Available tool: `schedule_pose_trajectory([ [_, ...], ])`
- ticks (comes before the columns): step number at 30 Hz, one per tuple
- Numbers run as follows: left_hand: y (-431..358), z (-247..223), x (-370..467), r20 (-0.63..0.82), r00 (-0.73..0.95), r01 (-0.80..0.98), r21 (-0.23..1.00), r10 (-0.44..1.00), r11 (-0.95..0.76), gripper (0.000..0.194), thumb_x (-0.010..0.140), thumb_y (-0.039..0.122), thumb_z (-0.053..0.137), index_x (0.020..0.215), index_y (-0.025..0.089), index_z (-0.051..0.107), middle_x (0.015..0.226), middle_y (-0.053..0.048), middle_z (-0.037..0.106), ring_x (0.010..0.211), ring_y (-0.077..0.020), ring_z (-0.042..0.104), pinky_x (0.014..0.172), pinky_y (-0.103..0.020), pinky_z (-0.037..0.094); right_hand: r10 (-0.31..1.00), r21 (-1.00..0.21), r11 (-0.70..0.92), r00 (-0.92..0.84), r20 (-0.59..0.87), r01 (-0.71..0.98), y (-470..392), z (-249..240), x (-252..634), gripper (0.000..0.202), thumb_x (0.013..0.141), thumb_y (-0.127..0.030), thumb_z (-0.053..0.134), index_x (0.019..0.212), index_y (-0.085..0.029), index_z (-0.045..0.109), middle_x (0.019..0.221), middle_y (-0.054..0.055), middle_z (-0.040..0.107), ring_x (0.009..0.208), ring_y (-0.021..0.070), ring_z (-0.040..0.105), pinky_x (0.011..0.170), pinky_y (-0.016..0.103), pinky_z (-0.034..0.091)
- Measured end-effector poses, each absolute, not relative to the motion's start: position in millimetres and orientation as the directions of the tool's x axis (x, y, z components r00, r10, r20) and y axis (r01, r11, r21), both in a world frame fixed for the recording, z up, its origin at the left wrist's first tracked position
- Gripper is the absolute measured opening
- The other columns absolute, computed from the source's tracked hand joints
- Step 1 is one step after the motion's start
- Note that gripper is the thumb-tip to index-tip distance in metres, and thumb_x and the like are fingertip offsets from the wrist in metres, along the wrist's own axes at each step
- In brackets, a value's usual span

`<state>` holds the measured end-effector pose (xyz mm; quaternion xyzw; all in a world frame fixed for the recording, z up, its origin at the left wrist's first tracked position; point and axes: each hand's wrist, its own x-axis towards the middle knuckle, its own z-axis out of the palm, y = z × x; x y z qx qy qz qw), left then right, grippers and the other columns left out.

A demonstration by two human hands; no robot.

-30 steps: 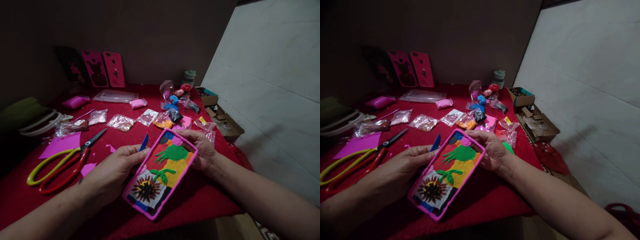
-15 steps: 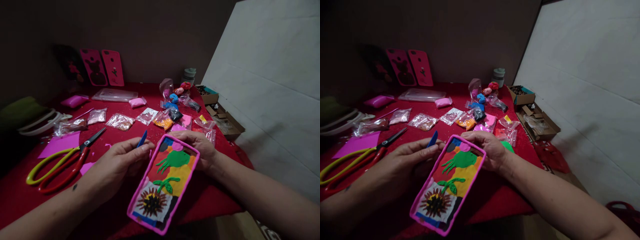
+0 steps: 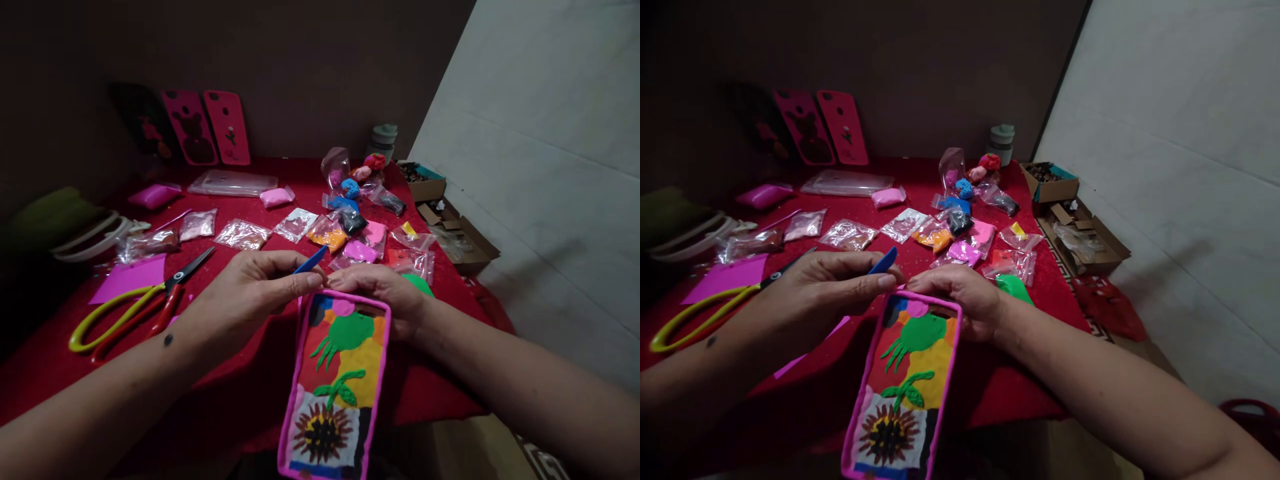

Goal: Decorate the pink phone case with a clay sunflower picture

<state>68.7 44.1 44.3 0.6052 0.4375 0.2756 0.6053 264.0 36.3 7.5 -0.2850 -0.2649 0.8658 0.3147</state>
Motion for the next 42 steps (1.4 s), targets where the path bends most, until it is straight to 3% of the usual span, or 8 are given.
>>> schedule_pose_trajectory([
  [5,42.9,42.7,70.2,-0.151,0.480,0.174,0.982,0.864,0.075,0.007,0.078,0.030,0.077,0.076,0.023,0.079,0.073,0.002,0.071,0.068,-0.0100,0.059,0.064,-0.015,0.047,0.636,-0.546,-0.739,-0.677,-0.371,-0.395,38.2,2.9,264.4,0.018,0.077,-0.007,0.053,0.071,-0.007,0.069,0.062,0.006,0.072,0.057,0.0122,0.069,0.063,0.022,0.056],
  [10,43.4,41.6,69.1,0.035,0.474,0.258,0.950,0.880,-0.177,0.005,0.077,0.028,0.077,0.077,0.023,0.078,0.073,0.001,0.068,0.070,-0.0128,0.062,0.064,-0.019,0.048,0.634,-0.550,-0.734,-0.692,-0.345,-0.398,40.2,-0.8,264.1,0.019,0.077,-0.005,0.054,0.080,-0.004,0.073,0.068,0.008,0.075,0.062,0.0133,0.072,0.068,0.022,0.058],
  [16,43.8,34.2,62.6,0.335,0.551,0.353,0.736,0.764,-0.578,0.011,0.087,0.020,0.067,0.079,0.016,0.074,0.073,-0.001,0.064,0.066,-0.0119,0.058,0.060,-0.022,0.044,0.619,-0.581,-0.731,-0.707,-0.343,-0.358,41.1,-1.9,263.2,0.019,0.077,-0.006,0.053,0.075,-0.007,0.071,0.063,0.006,0.071,0.061,0.0122,0.070,0.069,0.021,0.058],
  [20,42.2,29.7,60.7,0.447,0.598,0.373,0.579,0.666,-0.725,0.009,0.090,0.016,0.065,0.086,0.016,0.072,0.078,-0.001,0.065,0.068,-0.0097,0.060,0.061,-0.019,0.044,0.640,-0.602,-0.710,-0.690,-0.338,-0.364,41.4,-3.7,262.7,0.018,0.075,-0.006,0.055,0.078,-0.006,0.072,0.063,0.005,0.070,0.058,0.0117,0.067,0.068,0.022,0.057],
  [31,39.7,28.7,63.2,0.483,0.601,0.404,0.505,0.637,-0.763,0.009,0.090,0.017,0.066,0.093,0.020,0.073,0.081,-0.001,0.065,0.070,-0.0100,0.062,0.063,-0.017,0.048,0.610,-0.573,-0.728,-0.737,-0.291,-0.375,42.4,-8.8,264.2,0.017,0.073,-0.005,0.054,0.074,-0.006,0.071,0.064,0.006,0.071,0.059,0.0121,0.069,0.065,0.020,0.057],
  [42,40.5,28.8,68.3,0.544,0.619,0.391,0.412,0.567,-0.823,0.007,0.089,0.012,0.066,0.085,0.016,0.070,0.076,-0.001,0.063,0.066,-0.0098,0.061,0.060,-0.017,0.047,0.608,-0.549,-0.737,-0.741,-0.284,-0.394,44.2,-7.6,262.2,0.026,0.078,-0.003,0.047,0.077,-0.007,0.072,0.066,0.008,0.073,0.060,0.0143,0.070,0.067,0.024,0.059],
])
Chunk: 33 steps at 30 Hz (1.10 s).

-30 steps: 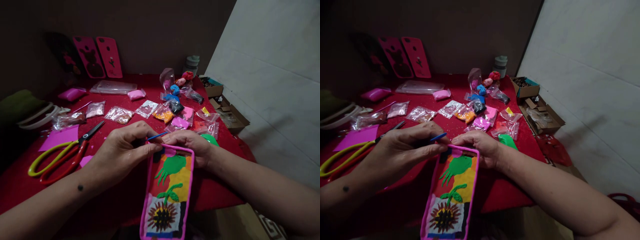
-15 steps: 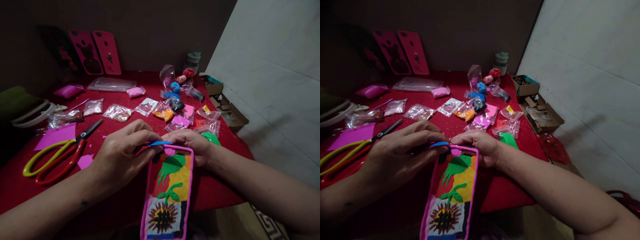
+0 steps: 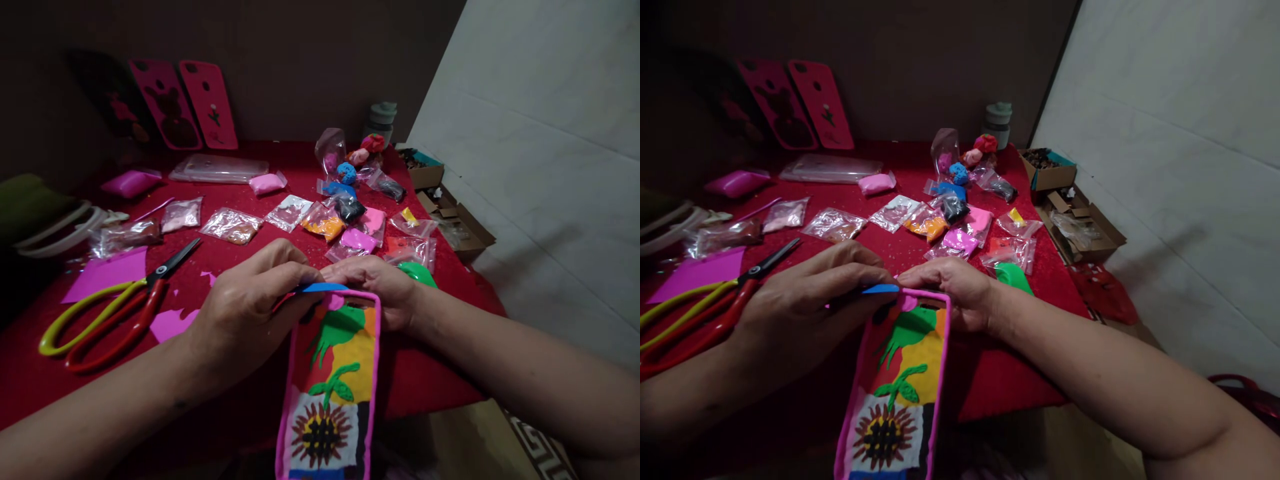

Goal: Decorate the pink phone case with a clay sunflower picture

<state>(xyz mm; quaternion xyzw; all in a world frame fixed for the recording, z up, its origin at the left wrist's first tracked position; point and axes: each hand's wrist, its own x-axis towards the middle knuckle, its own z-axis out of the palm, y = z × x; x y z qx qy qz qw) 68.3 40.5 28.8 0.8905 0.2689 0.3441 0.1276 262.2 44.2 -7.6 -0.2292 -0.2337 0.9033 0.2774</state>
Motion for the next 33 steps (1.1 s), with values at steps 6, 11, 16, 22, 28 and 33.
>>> schedule_pose_trajectory([
  [6,41.3,26.3,70.2,0.538,0.618,0.376,0.439,0.574,-0.816,0.007,0.090,0.013,0.066,0.090,0.016,0.072,0.078,-0.001,0.064,0.068,-0.0092,0.061,0.060,-0.016,0.046,0.612,-0.557,-0.731,-0.741,-0.278,-0.395,43.4,-9.3,262.6,0.025,0.078,-0.004,0.045,0.074,-0.008,0.069,0.063,0.007,0.070,0.057,0.0137,0.067,0.066,0.024,0.058],
  [11,40.7,27.4,73.6,0.542,0.625,0.377,0.420,0.561,-0.825,0.010,0.091,0.014,0.065,0.087,0.012,0.073,0.077,-0.002,0.064,0.069,-0.0094,0.061,0.061,-0.016,0.046,0.605,-0.595,-0.712,-0.757,-0.249,-0.373,43.2,-13.1,264.2,0.016,0.074,-0.007,0.052,0.064,-0.011,0.063,0.058,0.004,0.066,0.053,0.0116,0.064,0.064,0.022,0.056],
  [16,39.2,36.5,77.3,0.529,0.644,0.393,0.390,0.552,-0.833,0.015,0.092,0.018,0.064,0.085,0.011,0.075,0.074,-0.003,0.063,0.065,-0.0092,0.059,0.058,-0.016,0.045,0.588,-0.605,-0.719,-0.762,-0.269,-0.341,44.2,-15.1,265.4,0.019,0.076,-0.007,0.050,0.062,-0.013,0.061,0.055,0.003,0.064,0.052,0.0112,0.063,0.065,0.021,0.055],
  [22,37.9,38.6,89.9,0.531,0.700,0.389,0.278,0.478,-0.878,0.020,0.095,0.023,0.061,0.089,0.012,0.076,0.076,-0.005,0.062,0.064,-0.0114,0.059,0.053,-0.019,0.043,0.560,-0.597,-0.747,-0.761,-0.328,-0.293,46.4,-16.7,263.6,0.030,0.083,-0.006,0.037,0.064,-0.013,0.060,0.054,0.006,0.063,0.051,0.0128,0.062,0.061,0.022,0.055],
  [28,37.3,32.9,97.2,0.524,0.736,0.371,0.219,0.430,-0.902,0.019,0.095,0.021,0.058,0.095,0.013,0.075,0.084,-0.006,0.067,0.067,-0.0128,0.064,0.055,-0.021,0.045,0.537,-0.551,-0.784,-0.757,-0.373,-0.285,49.0,-14.5,262.4,0.029,0.085,-0.006,0.036,0.066,-0.015,0.057,0.050,0.004,0.058,0.046,0.0133,0.058,0.055,0.022,0.054],
  [33,37.0,33.7,96.9,0.546,0.725,0.348,0.234,0.419,-0.908,0.020,0.095,0.020,0.058,0.090,0.014,0.076,0.081,-0.005,0.066,0.066,-0.0108,0.062,0.054,-0.019,0.042,0.533,-0.556,-0.783,-0.760,-0.371,-0.278,48.9,-16.2,263.1,0.029,0.082,-0.006,0.041,0.058,-0.014,0.056,0.045,0.003,0.054,0.046,0.0128,0.059,0.056,0.021,0.054],
])
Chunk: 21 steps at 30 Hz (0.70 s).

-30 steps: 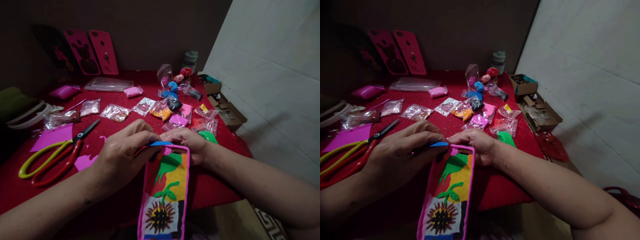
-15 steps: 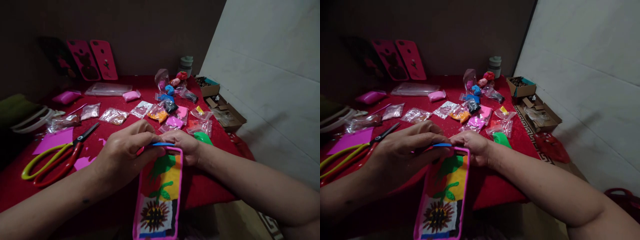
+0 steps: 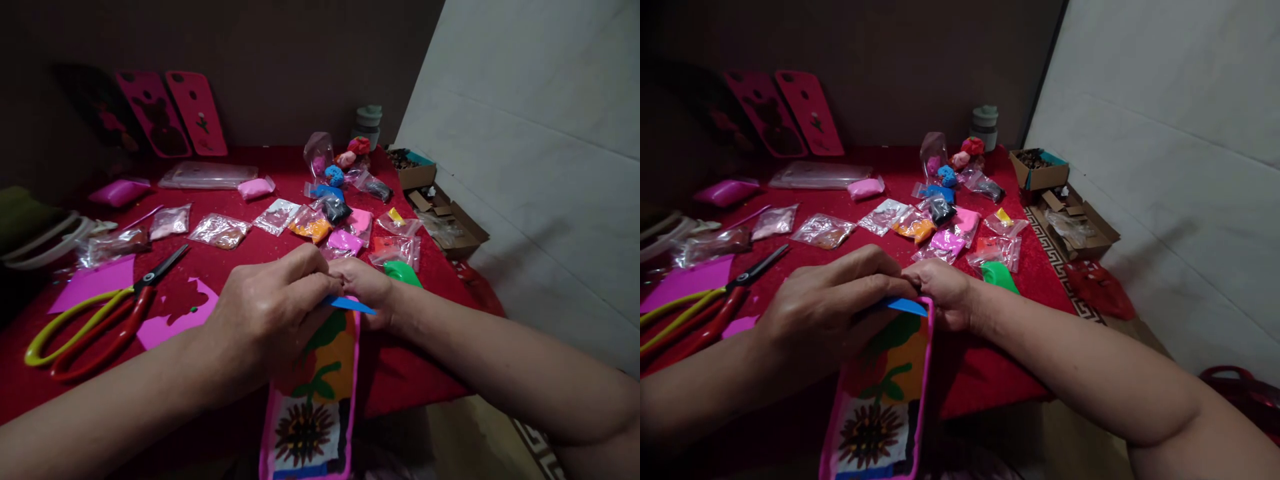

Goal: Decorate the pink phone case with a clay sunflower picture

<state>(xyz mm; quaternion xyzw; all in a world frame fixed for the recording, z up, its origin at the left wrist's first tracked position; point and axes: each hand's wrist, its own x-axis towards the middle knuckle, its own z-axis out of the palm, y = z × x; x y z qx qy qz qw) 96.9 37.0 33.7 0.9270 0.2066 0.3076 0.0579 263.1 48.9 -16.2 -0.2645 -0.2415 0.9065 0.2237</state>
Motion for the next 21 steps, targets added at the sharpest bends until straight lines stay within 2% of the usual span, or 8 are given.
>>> schedule_pose_trajectory([
  [3,41.0,42.2,88.9,0.506,0.643,0.360,0.464,0.575,-0.810,0.016,0.091,0.018,0.061,0.088,0.015,0.077,0.079,-0.002,0.067,0.069,-0.0090,0.062,0.061,-0.016,0.044,0.573,-0.558,-0.767,-0.730,-0.372,-0.317,45.4,-13.7,262.8,0.028,0.082,-0.004,0.041,0.064,-0.013,0.060,0.053,0.004,0.061,0.051,0.0119,0.062,0.062,0.022,0.056],
  [5,46.8,47.2,80.2,0.419,0.518,0.400,0.652,0.746,-0.644,0.014,0.088,0.023,0.064,0.082,0.017,0.076,0.074,0.000,0.067,0.068,-0.0092,0.059,0.062,-0.016,0.044,0.620,-0.569,-0.739,-0.695,-0.364,-0.361,42.7,-10.3,262.5,0.028,0.082,-0.003,0.043,0.061,-0.014,0.058,0.053,0.003,0.061,0.050,0.0112,0.061,0.062,0.022,0.055],
  [8,58.4,45.2,67.4,0.111,0.320,0.419,0.874,0.941,-0.246,0.021,0.081,0.038,0.071,0.071,0.018,0.072,0.060,0.003,0.057,0.055,-0.0079,0.046,0.051,-0.018,0.035,0.646,-0.589,-0.717,-0.673,-0.361,-0.373,40.3,-4.3,262.1,0.028,0.079,-0.001,0.047,0.056,-0.013,0.057,0.052,0.002,0.061,0.048,0.0104,0.060,0.058,0.021,0.053],
  [10,65.1,37.1,62.0,-0.154,0.322,0.364,0.931,0.934,0.028,0.030,0.078,0.041,0.073,0.062,0.018,0.063,0.050,0.006,0.043,0.046,-0.0065,0.031,0.043,-0.019,0.023,0.650,-0.593,-0.714,-0.665,-0.367,-0.371,40.0,-1.1,261.8,0.027,0.079,-0.002,0.049,0.055,-0.011,0.059,0.053,0.003,0.063,0.049,0.0100,0.061,0.057,0.020,0.052],
  [12,69.0,27.3,59.4,-0.287,0.411,0.289,0.941,0.865,0.175,0.038,0.078,0.043,0.074,0.057,0.017,0.056,0.049,0.006,0.038,0.045,-0.0062,0.027,0.041,-0.019,0.020,0.659,-0.596,-0.710,-0.653,-0.374,-0.376,40.4,0.3,261.7,0.025,0.078,-0.003,0.051,0.056,-0.010,0.061,0.053,0.003,0.062,0.049,0.0093,0.060,0.057,0.020,0.052],
  [14,70.2,19.7,58.6,-0.318,0.482,0.251,0.943,0.817,0.219,0.040,0.078,0.047,0.074,0.057,0.017,0.057,0.050,0.005,0.039,0.046,-0.0062,0.028,0.042,-0.018,0.021,0.673,-0.599,-0.702,-0.637,-0.377,-0.387,41.0,-0.2,261.8,0.023,0.077,-0.005,0.054,0.056,-0.011,0.061,0.052,0.001,0.061,0.048,0.0091,0.059,0.059,0.020,0.052],
  [18,69.1,15.3,58.1,-0.316,0.530,0.230,0.947,0.787,0.225,0.039,0.080,0.052,0.073,0.069,0.015,0.067,0.053,0.004,0.042,0.049,-0.0057,0.030,0.044,-0.017,0.024,0.685,-0.613,-0.692,-0.617,-0.388,-0.383,42.2,-3.4,262.6,0.017,0.076,-0.006,0.056,0.061,-0.011,0.063,0.055,0.002,0.063,0.052,0.0109,0.061,0.063,0.023,0.054],
  [21,67.0,18.8,58.5,-0.298,0.524,0.188,0.954,0.798,0.232,0.031,0.078,0.047,0.078,0.078,0.016,0.073,0.057,0.004,0.048,0.051,-0.0053,0.034,0.045,-0.016,0.026,0.679,-0.608,-0.698,-0.619,-0.394,-0.379,42.8,-3.6,262.9,0.015,0.076,-0.005,0.056,0.065,-0.010,0.065,0.057,0.003,0.066,0.053,0.0116,0.063,0.064,0.024,0.055],
])
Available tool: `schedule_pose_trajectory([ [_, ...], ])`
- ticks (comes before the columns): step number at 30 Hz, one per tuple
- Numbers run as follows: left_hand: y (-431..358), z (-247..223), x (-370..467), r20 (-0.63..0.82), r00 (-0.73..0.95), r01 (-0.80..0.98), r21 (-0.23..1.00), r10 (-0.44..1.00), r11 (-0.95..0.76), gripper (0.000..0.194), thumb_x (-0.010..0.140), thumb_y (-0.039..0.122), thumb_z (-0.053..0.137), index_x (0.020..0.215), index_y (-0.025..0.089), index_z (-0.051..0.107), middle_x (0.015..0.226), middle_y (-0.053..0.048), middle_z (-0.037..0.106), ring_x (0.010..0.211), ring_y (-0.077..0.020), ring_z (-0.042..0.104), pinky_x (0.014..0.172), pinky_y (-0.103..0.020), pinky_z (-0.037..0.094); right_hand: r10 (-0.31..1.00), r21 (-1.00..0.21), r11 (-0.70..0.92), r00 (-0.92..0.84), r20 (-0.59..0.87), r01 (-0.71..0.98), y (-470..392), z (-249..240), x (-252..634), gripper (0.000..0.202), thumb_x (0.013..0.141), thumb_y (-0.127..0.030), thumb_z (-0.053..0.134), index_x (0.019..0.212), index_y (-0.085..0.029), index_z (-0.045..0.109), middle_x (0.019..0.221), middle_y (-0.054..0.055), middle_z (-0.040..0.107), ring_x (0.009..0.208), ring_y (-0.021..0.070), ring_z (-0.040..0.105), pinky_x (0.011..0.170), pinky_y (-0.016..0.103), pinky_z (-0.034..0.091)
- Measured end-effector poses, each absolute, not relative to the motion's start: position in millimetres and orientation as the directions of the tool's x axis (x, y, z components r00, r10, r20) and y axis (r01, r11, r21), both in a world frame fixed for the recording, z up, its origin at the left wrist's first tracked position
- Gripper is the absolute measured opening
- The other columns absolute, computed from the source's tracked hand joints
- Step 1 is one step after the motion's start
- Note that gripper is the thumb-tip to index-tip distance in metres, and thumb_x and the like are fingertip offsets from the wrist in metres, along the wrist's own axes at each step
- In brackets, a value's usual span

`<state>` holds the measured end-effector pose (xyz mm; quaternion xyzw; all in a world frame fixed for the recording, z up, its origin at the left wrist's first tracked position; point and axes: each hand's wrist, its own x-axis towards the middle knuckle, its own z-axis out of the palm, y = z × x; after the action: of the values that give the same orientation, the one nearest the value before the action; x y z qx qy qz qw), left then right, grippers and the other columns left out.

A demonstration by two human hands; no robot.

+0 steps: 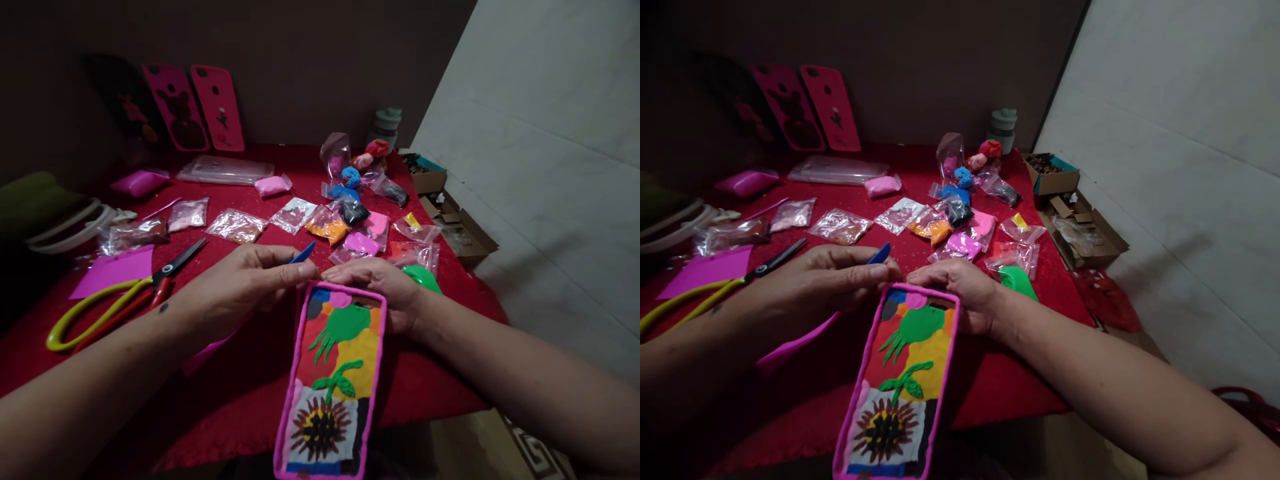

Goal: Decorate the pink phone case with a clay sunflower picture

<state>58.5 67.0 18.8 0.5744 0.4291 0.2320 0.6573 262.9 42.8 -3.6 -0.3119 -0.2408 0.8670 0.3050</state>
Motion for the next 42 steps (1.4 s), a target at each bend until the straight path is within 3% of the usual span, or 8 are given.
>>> schedule_pose_trajectory([
  [10,57.3,33.8,71.4,-0.272,0.542,0.047,0.955,0.795,0.294,0.002,0.073,0.020,0.080,0.073,0.018,0.079,0.070,-0.002,0.075,0.063,-0.0109,0.065,0.060,-0.016,0.053,0.628,-0.536,-0.756,-0.646,-0.434,-0.375,42.0,-0.3,259.7,0.023,0.077,-0.001,0.048,0.070,-0.007,0.069,0.057,0.005,0.068,0.053,0.0118,0.066,0.061,0.021,0.056],
  [18,53.6,36.0,71.9,-0.348,0.532,0.122,0.934,0.772,0.336,0.024,0.065,0.035,0.088,0.070,0.014,0.076,0.072,-0.007,0.077,0.065,-0.0152,0.068,0.062,-0.021,0.055,0.617,-0.512,-0.772,-0.637,-0.462,-0.376,41.4,4.4,255.6,0.026,0.078,0.001,0.046,0.070,-0.008,0.069,0.058,0.004,0.068,0.051,0.0105,0.065,0.057,0.019,0.054],
  [22,54.2,37.5,70.0,-0.315,0.511,0.118,0.947,0.800,0.298,0.023,0.070,0.032,0.085,0.069,0.014,0.071,0.064,-0.001,0.068,0.058,-0.0091,0.058,0.057,-0.017,0.049,0.624,-0.538,-0.758,-0.652,-0.432,-0.369,41.4,4.0,256.6,0.024,0.078,0.000,0.049,0.065,-0.009,0.067,0.056,0.003,0.067,0.050,0.0098,0.064,0.057,0.019,0.054],
  [26,61.5,33.7,63.9,-0.248,0.435,0.177,0.966,0.866,0.188,0.035,0.083,0.033,0.073,0.059,0.015,0.056,0.051,0.006,0.042,0.045,-0.0040,0.032,0.041,-0.015,0.026,0.637,-0.569,-0.733,-0.671,-0.380,-0.374,41.0,2.0,259.0,0.025,0.077,-0.001,0.053,0.054,-0.011,0.060,0.049,0.000,0.061,0.046,0.0079,0.060,0.054,0.017,0.052],
  [30,69.2,27.2,58.1,-0.250,0.439,0.191,0.965,0.863,0.182,0.040,0.083,0.041,0.073,0.058,0.016,0.053,0.050,0.006,0.040,0.045,-0.0052,0.029,0.041,-0.017,0.024,0.637,-0.572,-0.734,-0.664,-0.391,-0.366,41.1,1.0,259.5,0.023,0.076,-0.003,0.056,0.056,-0.012,0.060,0.052,0.001,0.063,0.048,0.0087,0.061,0.055,0.017,0.053],
  [33,68.2,28.0,59.2,-0.262,0.497,0.178,0.964,0.827,0.199,0.030,0.077,0.036,0.079,0.061,0.016,0.064,0.052,0.005,0.049,0.047,-0.0054,0.038,0.043,-0.016,0.029,0.632,-0.576,-0.735,-0.669,-0.390,-0.358,41.6,1.0,259.0,0.021,0.075,-0.002,0.055,0.058,-0.012,0.061,0.052,0.000,0.062,0.049,0.0088,0.060,0.057,0.019,0.054],
  [37,60.2,35.4,64.9,-0.218,0.559,0.153,0.975,0.800,0.159,0.002,0.076,0.021,0.078,0.077,0.021,0.079,0.070,0.000,0.072,0.063,-0.0103,0.062,0.059,-0.017,0.049,0.623,-0.586,-0.738,-0.673,-0.400,-0.335,41.8,0.2,258.9,0.016,0.073,-0.004,0.053,0.066,-0.011,0.066,0.057,0.002,0.066,0.053,0.0107,0.063,0.062,0.022,0.056],
  [42,54.8,38.5,68.2,-0.137,0.529,0.207,0.978,0.837,0.029,0.006,0.076,0.018,0.075,0.072,0.021,0.078,0.070,0.003,0.074,0.067,-0.0089,0.065,0.066,-0.014,0.052,0.647,-0.631,-0.710,-0.643,-0.409,-0.313,41.5,-1.6,260.2,0.015,0.074,-0.006,0.054,0.062,-0.012,0.062,0.056,0.002,0.062,0.054,0.0104,0.061,0.064,0.022,0.055],
])
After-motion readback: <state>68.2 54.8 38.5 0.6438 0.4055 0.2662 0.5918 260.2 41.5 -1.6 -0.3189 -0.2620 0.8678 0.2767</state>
